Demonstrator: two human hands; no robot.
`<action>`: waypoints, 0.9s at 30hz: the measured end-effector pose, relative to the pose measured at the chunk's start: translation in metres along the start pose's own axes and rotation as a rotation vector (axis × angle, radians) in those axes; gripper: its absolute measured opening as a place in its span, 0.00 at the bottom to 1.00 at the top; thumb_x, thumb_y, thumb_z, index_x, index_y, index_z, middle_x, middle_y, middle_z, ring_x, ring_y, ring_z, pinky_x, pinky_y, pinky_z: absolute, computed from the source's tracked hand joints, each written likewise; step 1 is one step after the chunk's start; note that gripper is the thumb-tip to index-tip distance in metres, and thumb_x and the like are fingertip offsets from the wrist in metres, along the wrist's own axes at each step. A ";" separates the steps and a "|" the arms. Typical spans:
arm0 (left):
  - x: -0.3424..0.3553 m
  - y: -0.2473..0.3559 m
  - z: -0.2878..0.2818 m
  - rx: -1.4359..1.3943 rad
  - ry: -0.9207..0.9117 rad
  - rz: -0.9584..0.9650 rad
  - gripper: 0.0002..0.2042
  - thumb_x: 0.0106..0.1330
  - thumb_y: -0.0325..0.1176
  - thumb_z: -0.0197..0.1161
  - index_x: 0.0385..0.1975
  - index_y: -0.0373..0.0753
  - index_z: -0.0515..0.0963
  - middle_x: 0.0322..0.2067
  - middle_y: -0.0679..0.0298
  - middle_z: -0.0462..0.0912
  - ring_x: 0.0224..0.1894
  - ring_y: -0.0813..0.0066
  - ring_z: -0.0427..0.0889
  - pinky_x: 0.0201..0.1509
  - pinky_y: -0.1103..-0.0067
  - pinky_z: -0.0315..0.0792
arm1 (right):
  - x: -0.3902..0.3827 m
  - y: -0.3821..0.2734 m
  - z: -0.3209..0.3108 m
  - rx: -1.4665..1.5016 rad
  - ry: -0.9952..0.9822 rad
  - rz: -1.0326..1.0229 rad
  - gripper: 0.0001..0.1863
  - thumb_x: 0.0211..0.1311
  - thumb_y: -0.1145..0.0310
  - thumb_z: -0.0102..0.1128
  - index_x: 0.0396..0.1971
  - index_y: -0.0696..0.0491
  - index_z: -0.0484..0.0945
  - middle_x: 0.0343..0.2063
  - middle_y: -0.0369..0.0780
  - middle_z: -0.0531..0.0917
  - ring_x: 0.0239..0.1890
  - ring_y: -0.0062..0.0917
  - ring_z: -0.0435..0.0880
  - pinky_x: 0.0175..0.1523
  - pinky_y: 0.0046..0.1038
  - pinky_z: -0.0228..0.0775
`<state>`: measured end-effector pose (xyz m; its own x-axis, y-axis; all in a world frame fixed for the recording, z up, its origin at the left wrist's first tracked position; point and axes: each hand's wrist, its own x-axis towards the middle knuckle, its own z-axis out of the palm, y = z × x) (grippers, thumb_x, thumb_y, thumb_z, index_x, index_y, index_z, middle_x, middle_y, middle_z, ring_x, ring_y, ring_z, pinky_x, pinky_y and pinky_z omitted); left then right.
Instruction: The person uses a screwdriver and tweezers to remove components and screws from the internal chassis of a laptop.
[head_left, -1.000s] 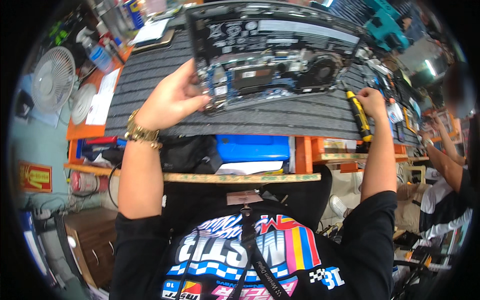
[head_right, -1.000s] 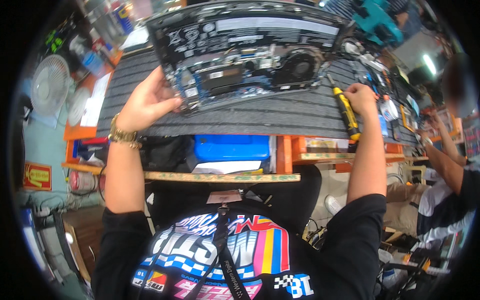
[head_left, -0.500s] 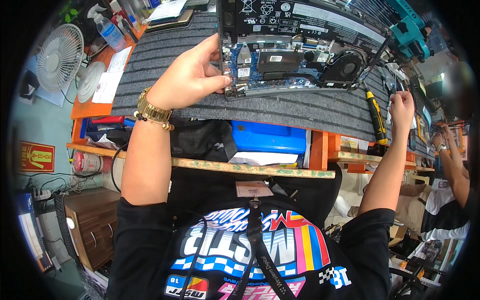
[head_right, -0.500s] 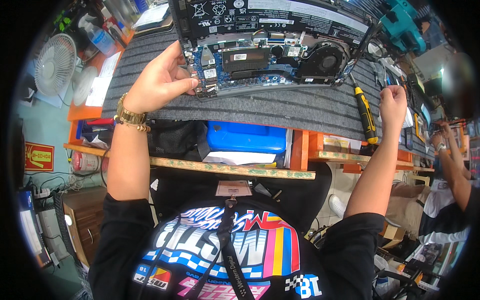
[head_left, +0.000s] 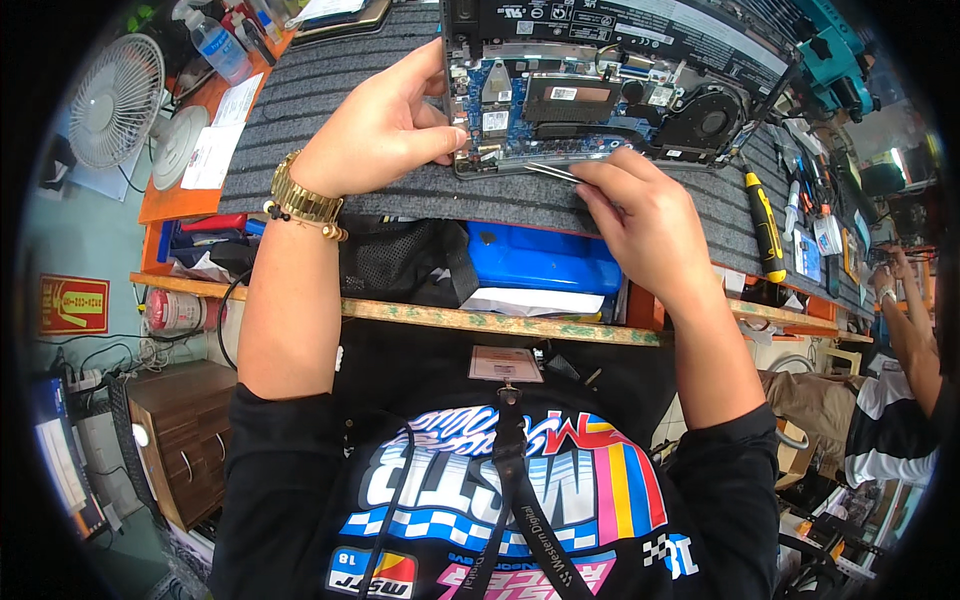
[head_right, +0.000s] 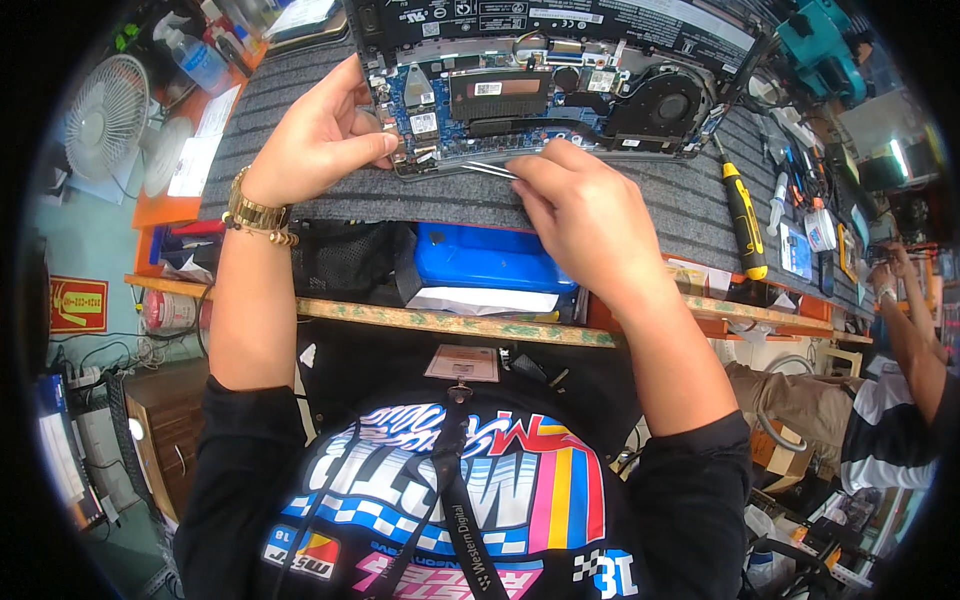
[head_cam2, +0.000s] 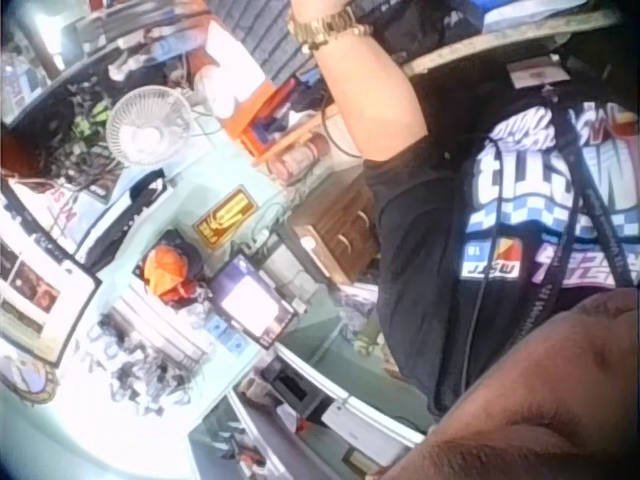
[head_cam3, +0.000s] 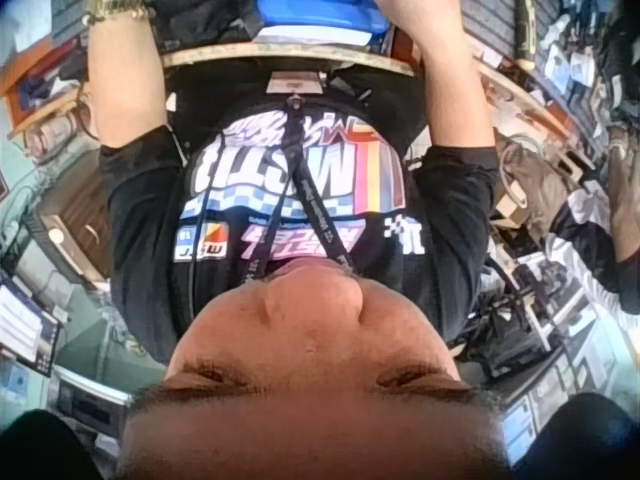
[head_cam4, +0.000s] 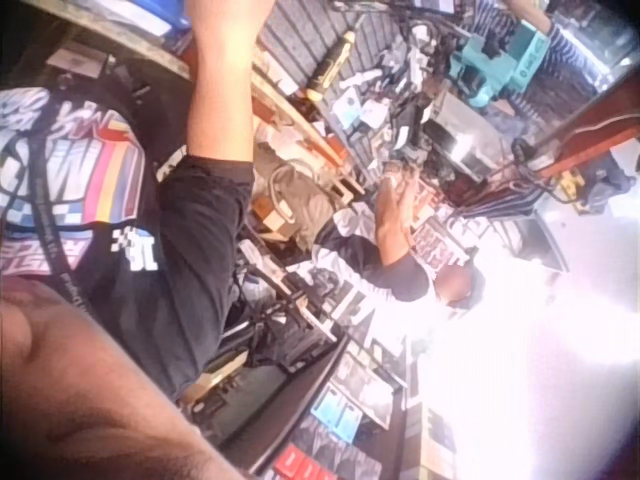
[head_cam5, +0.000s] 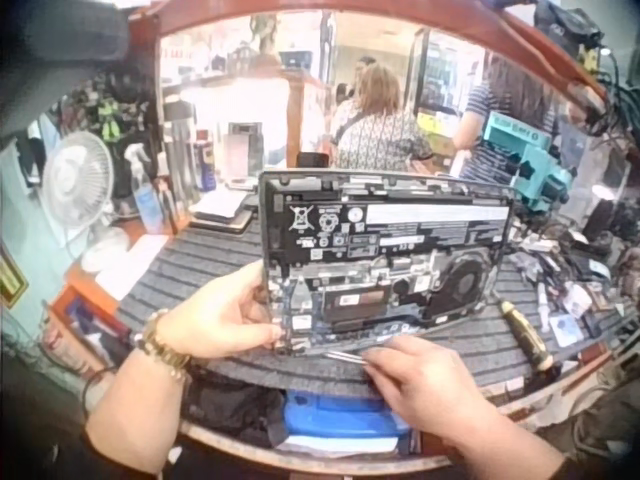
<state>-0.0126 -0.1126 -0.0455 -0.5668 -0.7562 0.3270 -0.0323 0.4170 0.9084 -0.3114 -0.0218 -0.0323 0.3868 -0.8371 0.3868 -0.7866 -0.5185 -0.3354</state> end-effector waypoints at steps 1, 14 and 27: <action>0.001 0.001 -0.001 -0.002 0.001 -0.002 0.38 0.67 0.18 0.65 0.78 0.34 0.60 0.59 0.53 0.82 0.39 0.78 0.88 0.40 0.79 0.84 | 0.003 -0.003 0.003 0.001 -0.003 0.001 0.08 0.68 0.70 0.68 0.44 0.52 0.87 0.36 0.42 0.84 0.39 0.45 0.87 0.43 0.42 0.81; 0.000 0.004 0.001 0.044 0.002 0.022 0.38 0.66 0.19 0.66 0.78 0.36 0.61 0.59 0.53 0.82 0.38 0.77 0.88 0.39 0.78 0.84 | 0.018 -0.013 0.014 -0.056 0.006 -0.089 0.07 0.66 0.71 0.68 0.42 0.53 0.87 0.35 0.41 0.83 0.38 0.43 0.87 0.42 0.42 0.82; 0.000 0.007 -0.001 0.095 -0.017 -0.012 0.31 0.70 0.21 0.67 0.72 0.32 0.63 0.55 0.55 0.81 0.44 0.75 0.89 0.43 0.80 0.86 | 0.024 -0.009 0.015 -0.091 0.033 -0.179 0.05 0.65 0.70 0.68 0.39 0.53 0.85 0.34 0.41 0.82 0.37 0.43 0.87 0.40 0.43 0.81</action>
<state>-0.0123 -0.1101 -0.0388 -0.5799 -0.7532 0.3105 -0.1172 0.4543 0.8831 -0.2880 -0.0399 -0.0331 0.5099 -0.7259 0.4616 -0.7474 -0.6395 -0.1801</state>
